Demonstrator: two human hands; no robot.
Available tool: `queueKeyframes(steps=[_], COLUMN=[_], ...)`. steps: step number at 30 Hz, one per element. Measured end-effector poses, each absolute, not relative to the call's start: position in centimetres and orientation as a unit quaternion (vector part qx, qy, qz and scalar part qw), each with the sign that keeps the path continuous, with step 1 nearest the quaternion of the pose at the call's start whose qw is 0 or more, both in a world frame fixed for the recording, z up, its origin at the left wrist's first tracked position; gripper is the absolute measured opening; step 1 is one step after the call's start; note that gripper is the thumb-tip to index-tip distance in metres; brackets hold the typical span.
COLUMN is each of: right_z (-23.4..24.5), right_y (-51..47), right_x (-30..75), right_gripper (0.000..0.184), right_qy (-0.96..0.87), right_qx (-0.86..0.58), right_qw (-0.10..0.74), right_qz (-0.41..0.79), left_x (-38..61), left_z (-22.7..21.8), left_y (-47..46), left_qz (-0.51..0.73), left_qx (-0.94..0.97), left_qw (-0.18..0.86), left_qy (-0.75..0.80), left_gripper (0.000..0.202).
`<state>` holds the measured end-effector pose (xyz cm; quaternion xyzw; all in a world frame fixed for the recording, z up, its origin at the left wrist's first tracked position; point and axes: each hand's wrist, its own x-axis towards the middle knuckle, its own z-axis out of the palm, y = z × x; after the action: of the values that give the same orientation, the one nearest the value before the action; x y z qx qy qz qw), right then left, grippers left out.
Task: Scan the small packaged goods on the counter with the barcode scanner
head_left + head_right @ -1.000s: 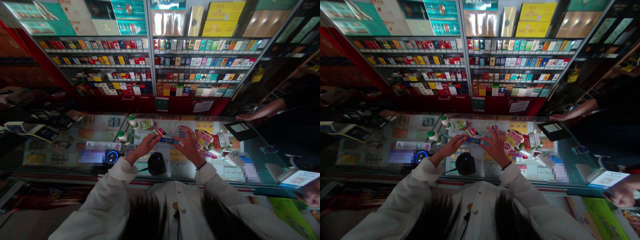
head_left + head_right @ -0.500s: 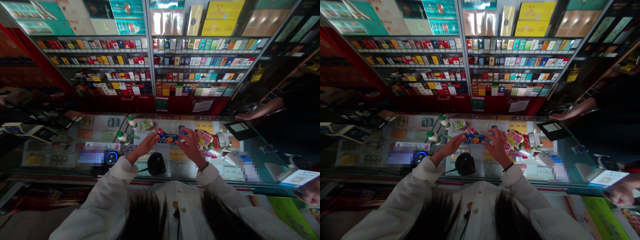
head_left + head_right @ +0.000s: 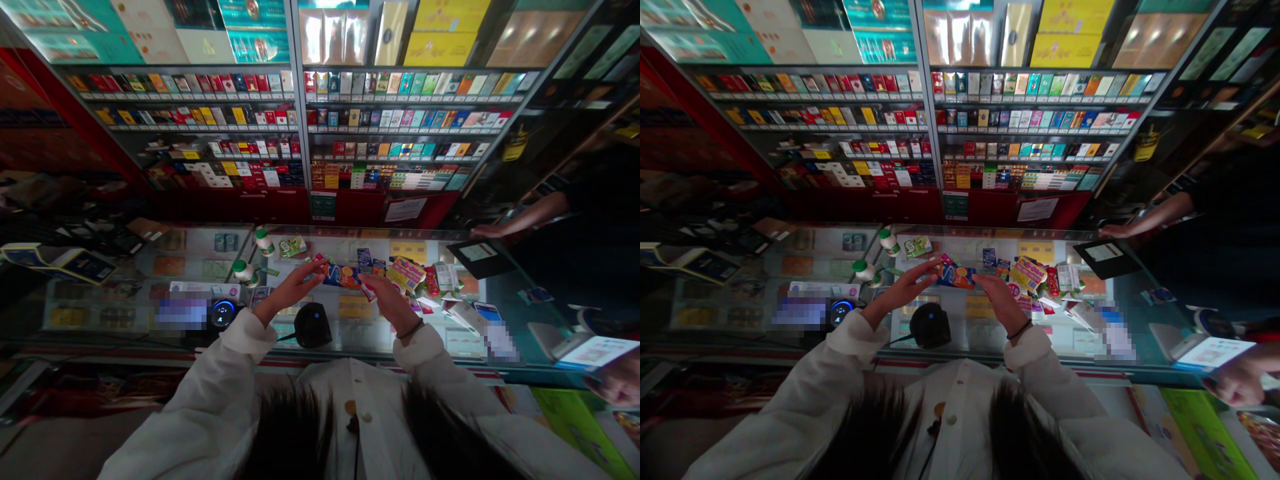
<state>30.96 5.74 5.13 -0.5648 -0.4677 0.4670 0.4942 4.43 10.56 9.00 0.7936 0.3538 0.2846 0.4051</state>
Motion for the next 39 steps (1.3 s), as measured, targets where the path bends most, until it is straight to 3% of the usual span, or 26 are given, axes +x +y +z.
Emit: queueKeyframes(steps=[4, 6, 8, 13, 19, 31, 39], right_z=[4.8, 4.5, 4.0, 2.5, 1.1, 1.5, 2.3], right_y=[6.5, 6.8, 7.0, 6.5, 6.0, 5.2, 4.2], right_x=[33.8, 35.9, 38.2, 41.9, 41.8, 38.9, 36.1], right_gripper=[0.04, 0.035, 0.033, 0.035, 0.039, 0.051, 0.045], right_qy=[-0.493, -0.49, -0.469, -0.432, -0.412, -0.418, -0.483], right_qx=[-0.694, -0.765, -0.813, -0.875, -0.896, -0.862, -0.82], right_qw=[0.483, 0.413, 0.346, 0.217, 0.155, 0.239, 0.264], right_qz=[0.206, 0.057, 0.004, -0.03, -0.05, -0.159, -0.158], left_x=[3.6, 2.7, 1.5, -1.2, -1.7, 3.8, 2.4], left_z=[6.9, 5.6, 4.3, 1.3, -1.4, -3.6, -3.5], left_y=[11.7, 12.5, 13.2, 14.7, 16.2, 20.0, 20.1], left_qz=[0.208, 0.145, 0.083, -0.014, -0.032, 0.006, 0.011], left_qx=[0.833, 0.827, 0.811, 0.775, 0.8, 0.884, 0.897], left_qw=[0.251, 0.161, 0.102, 0.034, 0.038, 0.001, 0.0], left_qy=[0.448, 0.519, 0.571, 0.631, 0.598, 0.468, 0.442], left_gripper=[0.06, 0.058, 0.058, 0.055, 0.056, 0.063, 0.02])
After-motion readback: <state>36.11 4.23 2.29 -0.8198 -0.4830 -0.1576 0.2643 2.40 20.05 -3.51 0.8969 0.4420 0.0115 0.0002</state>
